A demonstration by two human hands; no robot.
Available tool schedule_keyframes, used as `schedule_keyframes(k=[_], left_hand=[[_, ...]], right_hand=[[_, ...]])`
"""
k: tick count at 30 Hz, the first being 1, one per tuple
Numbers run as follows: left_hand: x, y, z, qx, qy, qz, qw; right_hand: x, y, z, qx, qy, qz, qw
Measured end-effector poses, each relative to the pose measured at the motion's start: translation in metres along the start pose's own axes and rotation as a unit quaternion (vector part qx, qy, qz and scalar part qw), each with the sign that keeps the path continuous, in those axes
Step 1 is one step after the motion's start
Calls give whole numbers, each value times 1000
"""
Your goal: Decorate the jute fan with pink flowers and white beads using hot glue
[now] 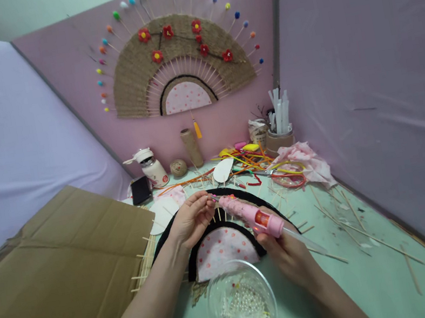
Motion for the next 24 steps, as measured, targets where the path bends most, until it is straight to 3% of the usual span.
schedule_keyframes(k=[24], left_hand=[[6, 1, -3, 55, 20, 15, 998]], right_hand=[[18, 5, 3, 30, -62, -18, 997]])
Point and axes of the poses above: each hand's wrist, its own y-axis towards the middle knuckle, its own z-axis out of the palm, x = y × z, the point moved 1 cm from there along y, towards the middle knuckle, and after that the axes turned 7 degrees about x, right-handed, at the moved point
